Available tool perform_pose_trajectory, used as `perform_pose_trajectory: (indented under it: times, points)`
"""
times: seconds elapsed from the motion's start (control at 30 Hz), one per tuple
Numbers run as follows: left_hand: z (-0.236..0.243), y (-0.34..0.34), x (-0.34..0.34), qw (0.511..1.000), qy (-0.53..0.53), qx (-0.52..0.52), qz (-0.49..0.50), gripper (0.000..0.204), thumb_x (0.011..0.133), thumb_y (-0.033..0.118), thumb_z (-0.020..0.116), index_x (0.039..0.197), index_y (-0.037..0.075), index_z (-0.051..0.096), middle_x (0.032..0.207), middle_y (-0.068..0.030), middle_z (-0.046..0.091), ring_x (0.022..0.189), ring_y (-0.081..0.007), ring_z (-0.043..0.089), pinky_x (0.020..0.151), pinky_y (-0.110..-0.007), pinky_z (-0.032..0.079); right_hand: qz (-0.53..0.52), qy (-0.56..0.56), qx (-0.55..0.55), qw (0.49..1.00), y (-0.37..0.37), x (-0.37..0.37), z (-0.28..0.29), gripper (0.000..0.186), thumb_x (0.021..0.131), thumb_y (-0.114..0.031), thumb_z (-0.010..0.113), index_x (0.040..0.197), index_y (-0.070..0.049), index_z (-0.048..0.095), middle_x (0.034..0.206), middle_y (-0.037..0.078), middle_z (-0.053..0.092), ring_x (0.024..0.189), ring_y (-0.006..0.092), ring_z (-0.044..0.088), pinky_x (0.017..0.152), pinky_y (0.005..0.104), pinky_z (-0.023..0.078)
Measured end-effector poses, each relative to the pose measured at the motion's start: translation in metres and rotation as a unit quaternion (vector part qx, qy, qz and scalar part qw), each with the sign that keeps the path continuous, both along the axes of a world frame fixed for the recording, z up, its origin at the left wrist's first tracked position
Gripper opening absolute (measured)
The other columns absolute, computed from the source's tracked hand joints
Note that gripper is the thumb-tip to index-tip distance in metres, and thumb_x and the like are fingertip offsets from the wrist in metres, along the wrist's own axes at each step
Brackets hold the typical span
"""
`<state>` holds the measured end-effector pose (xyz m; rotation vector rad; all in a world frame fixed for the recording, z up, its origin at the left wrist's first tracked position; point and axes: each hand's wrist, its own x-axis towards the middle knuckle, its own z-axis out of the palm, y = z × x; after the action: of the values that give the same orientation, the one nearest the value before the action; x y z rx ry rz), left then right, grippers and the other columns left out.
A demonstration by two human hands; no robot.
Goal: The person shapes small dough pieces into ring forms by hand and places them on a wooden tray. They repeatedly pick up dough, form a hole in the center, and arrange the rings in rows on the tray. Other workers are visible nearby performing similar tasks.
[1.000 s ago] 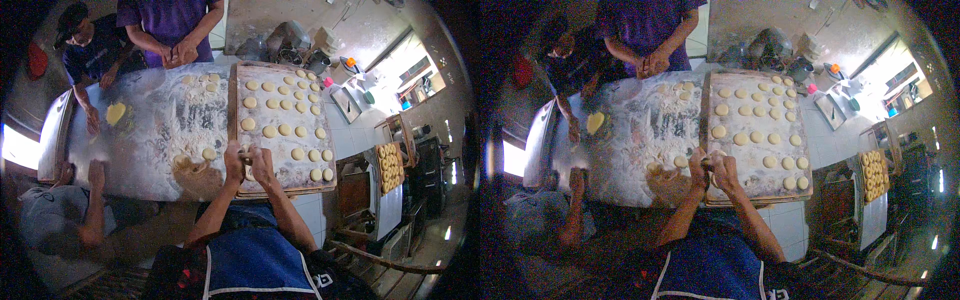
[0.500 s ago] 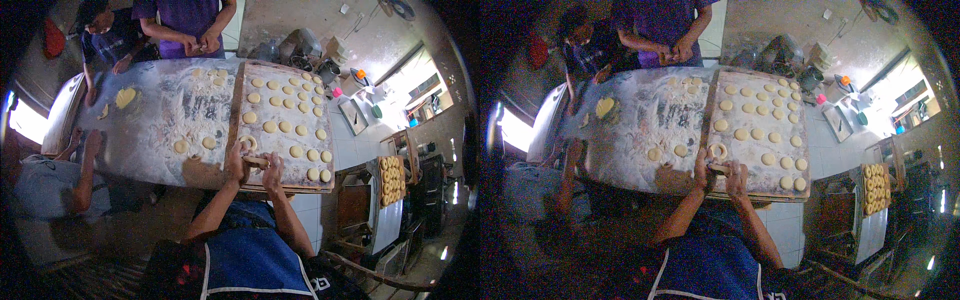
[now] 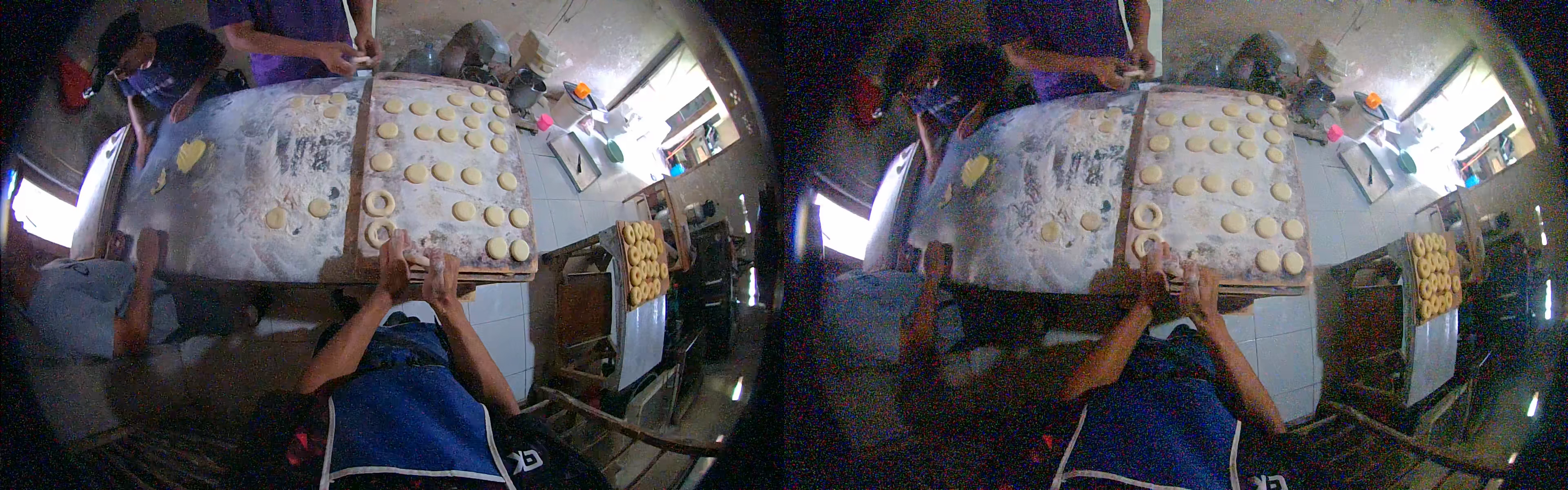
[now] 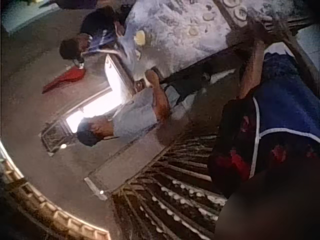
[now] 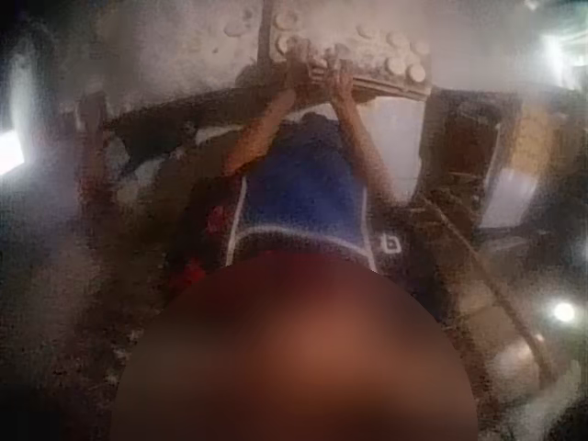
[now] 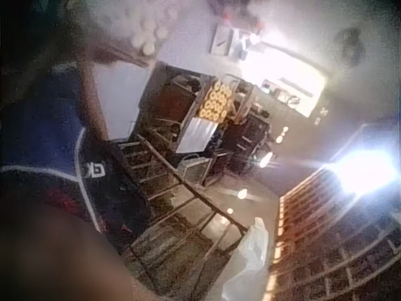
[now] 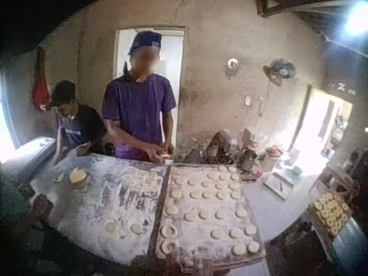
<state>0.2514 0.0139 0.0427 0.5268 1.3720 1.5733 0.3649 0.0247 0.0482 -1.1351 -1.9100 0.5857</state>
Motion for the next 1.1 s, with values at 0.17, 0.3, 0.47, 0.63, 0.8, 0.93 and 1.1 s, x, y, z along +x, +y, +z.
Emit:
perform_pose_trajectory:
  times: [0.17, 0.3, 0.47, 0.63, 0.8, 0.93, 1.1]
  points:
    - [-0.018, 0.008, -0.003, 0.927, 0.328, 0.073, -0.168, 0.037, 0.103, 0.03, 0.041, 0.094, -0.002, 0.057, 0.078, -0.0196, 0.06, 0.073, -0.0354, 0.061, 0.065, -0.046, 0.046, 0.058, 0.222, -0.228, 0.946, -0.002, 0.022, 0.025, 0.02, 0.088, -0.017, 0.063, 0.084, 0.002, 0.064, 0.073, 0.014, 0.064, 0.066, 0.0237, 0.059, 0.064, 0.0409, 0.047]
    - [-0.012, 0.03, -0.005, 0.908, 0.412, 0.039, -0.067, 0.029, 0.101, 0.025, 0.044, 0.104, -0.002, 0.054, 0.097, -0.0248, 0.059, 0.09, -0.0407, 0.057, 0.077, -0.049, 0.043, 0.02, 0.068, -0.217, 0.974, 0.018, 0.026, 0.047, 0.029, 0.079, -0.025, 0.074, 0.094, -0.002, 0.065, 0.08, 0.017, 0.068, 0.077, 0.0279, 0.067, 0.071, 0.0427, 0.051]
    - [0.029, 0.013, -0.022, 0.809, 0.58, -0.024, -0.09, 0.033, 0.092, 0.02, 0.05, 0.121, 0.006, 0.053, 0.117, -0.0187, 0.058, 0.112, -0.0422, 0.05, 0.095, -0.055, 0.038, -0.06, -0.148, -0.143, 0.977, 0.022, 0.034, 0.042, 0.058, 0.078, -0.02, 0.073, 0.127, 0.001, 0.049, 0.097, 0.023, 0.065, 0.092, 0.0425, 0.062, 0.08, 0.0495, 0.05]
    - [0.015, -0.031, -0.063, 0.69, 0.708, 0.048, -0.144, 0.037, 0.087, 0.018, 0.055, 0.12, 0.002, 0.057, 0.116, -0.0186, 0.057, 0.114, -0.0381, 0.05, 0.101, -0.058, 0.034, -0.086, -0.206, -0.023, 0.974, 0.046, 0.047, 0.022, 0.055, 0.077, -0.013, 0.071, 0.126, 0.003, 0.05, 0.103, 0.023, 0.06, 0.1, 0.0413, 0.058, 0.087, 0.0496, 0.046]
    - [-0.006, -0.04, -0.079, 0.638, 0.744, 0.1, -0.169, 0.039, 0.087, 0.023, 0.057, 0.12, 0.003, 0.06, 0.114, -0.0152, 0.061, 0.115, -0.0336, 0.052, 0.105, -0.058, 0.03, -0.014, -0.266, 0.182, 0.947, 0.112, 0.054, -0.005, 0.057, 0.074, -0.018, 0.075, 0.12, 0.005, 0.052, 0.112, 0.026, 0.059, 0.108, 0.0433, 0.055, 0.093, 0.0486, 0.045]
    - [0.0, -0.044, -0.083, 0.674, 0.703, 0.135, -0.185, 0.038, 0.088, 0.024, 0.057, 0.119, 0.003, 0.06, 0.114, -0.0141, 0.062, 0.116, -0.0323, 0.051, 0.107, -0.058, 0.029, -0.035, -0.301, -0.026, 0.953, 0.133, 0.06, -0.005, 0.047, 0.07, -0.021, 0.078, 0.107, 0.001, 0.061, 0.109, 0.025, 0.063, 0.101, 0.0411, 0.06, 0.086, 0.048, 0.049]
    - [0.009, -0.046, -0.102, 0.719, 0.662, 0.137, -0.163, 0.037, 0.089, 0.025, 0.056, 0.119, 0.005, 0.06, 0.118, -0.0155, 0.06, 0.123, -0.0336, 0.048, 0.111, -0.059, 0.023, 0.012, -0.229, -0.123, 0.965, 0.138, 0.049, 0.035, 0.026, 0.072, -0.019, 0.079, 0.086, 0.0, 0.069, 0.084, 0.017, 0.07, 0.073, 0.0323, 0.068, 0.068, 0.0392, 0.054]
